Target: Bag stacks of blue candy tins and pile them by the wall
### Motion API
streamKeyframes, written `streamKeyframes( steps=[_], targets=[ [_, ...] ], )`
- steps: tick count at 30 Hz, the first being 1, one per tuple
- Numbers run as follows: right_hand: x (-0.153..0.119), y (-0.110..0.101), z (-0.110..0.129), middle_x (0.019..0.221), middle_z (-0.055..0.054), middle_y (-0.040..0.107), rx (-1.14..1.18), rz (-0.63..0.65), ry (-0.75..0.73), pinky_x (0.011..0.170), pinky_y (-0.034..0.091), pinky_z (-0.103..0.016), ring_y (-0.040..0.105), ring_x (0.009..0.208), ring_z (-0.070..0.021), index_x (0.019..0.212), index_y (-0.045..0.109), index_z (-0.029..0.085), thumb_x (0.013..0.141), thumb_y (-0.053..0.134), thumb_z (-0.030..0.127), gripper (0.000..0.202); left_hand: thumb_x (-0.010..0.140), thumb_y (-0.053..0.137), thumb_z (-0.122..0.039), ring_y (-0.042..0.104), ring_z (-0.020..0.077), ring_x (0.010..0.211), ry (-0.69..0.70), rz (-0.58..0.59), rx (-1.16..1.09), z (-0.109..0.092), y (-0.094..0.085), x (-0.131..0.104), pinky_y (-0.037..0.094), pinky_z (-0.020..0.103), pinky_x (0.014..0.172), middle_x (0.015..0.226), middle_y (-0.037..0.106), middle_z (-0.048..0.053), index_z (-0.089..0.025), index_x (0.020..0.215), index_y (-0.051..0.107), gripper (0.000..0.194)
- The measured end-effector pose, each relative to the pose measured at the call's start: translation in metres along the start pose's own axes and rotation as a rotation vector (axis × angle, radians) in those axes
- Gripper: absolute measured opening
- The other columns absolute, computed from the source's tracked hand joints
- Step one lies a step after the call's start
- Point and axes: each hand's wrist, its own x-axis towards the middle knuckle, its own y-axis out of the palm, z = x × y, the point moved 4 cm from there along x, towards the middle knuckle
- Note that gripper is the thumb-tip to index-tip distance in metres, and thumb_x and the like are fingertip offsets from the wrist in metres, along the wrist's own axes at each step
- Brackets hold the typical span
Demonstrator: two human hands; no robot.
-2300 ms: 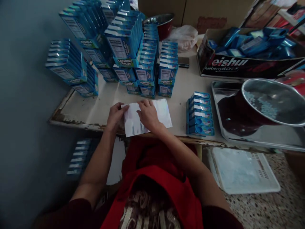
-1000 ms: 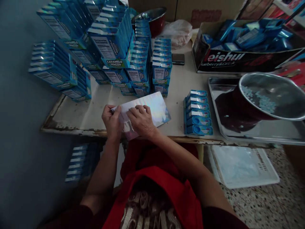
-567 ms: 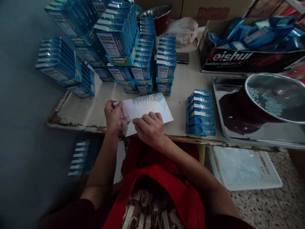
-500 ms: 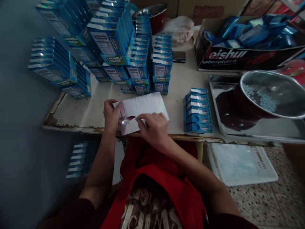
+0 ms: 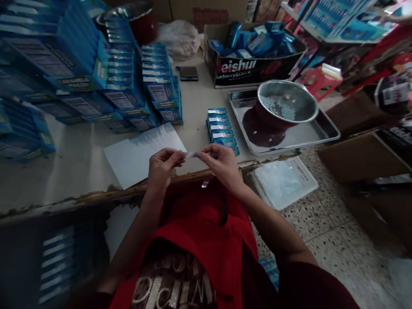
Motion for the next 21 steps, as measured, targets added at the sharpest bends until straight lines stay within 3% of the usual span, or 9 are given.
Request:
streamKeyframes(
  steps=[6,11,16,21],
  targets=[
    [-0.017,-0.047,-0.009,0.06,0.002,0.055,-0.192,-0.149,-0.009,0.055,0.027,-0.028,0.04,0.058,-0.011,0.079,0.078,0.019,0.086,0.079,0.051,0.034,0.08,0.091,-0.048,0.062,0.0126,0.057,0.044,0.034,0.173,0.01,0.033,-0.015,0.048,0.024,0.056,0.064,0.072,0.002,-0.02,0.079,0.082,0.03],
    [0.008,-0.081,-0.01,0.059,0.002,0.058,-0.402,-0.174,0.013,0.056,0.029,-0.029,0.045,0.057,-0.0122,0.078,0.077,0.019,0.086,0.078,0.046,0.028,0.076,0.093,-0.05,0.061,0.0132,0.054,-0.012,0.07,0.166,0.016,0.066,-0.001,0.049,0.026,0.054,0.068,0.075,0.004,-0.019,0.072,0.082,0.032],
    [0.05,-0.092,-0.013,0.059,0.0,0.06,-0.612,-0.132,0.027,0.06,0.03,-0.03,0.05,0.061,-0.0132,0.075,0.08,0.017,0.084,0.077,0.036,0.021,0.076,0.092,-0.046,0.06,0.0116,0.054,-0.055,0.045,0.166,0.02,0.082,0.025,0.048,0.025,0.053,0.067,0.074,0.005,-0.018,0.068,0.079,0.032],
    [0.061,-0.091,-0.024,0.06,0.001,0.059,-0.625,-0.11,0.043,0.061,0.029,-0.03,0.048,0.061,-0.012,0.077,0.081,0.017,0.084,0.076,0.039,0.024,0.073,0.092,-0.047,0.061,0.012,0.054,-0.095,0.042,0.159,0.026,0.083,0.034,0.048,0.025,0.054,0.069,0.075,0.005,-0.017,0.068,0.078,0.033]
  ],
)
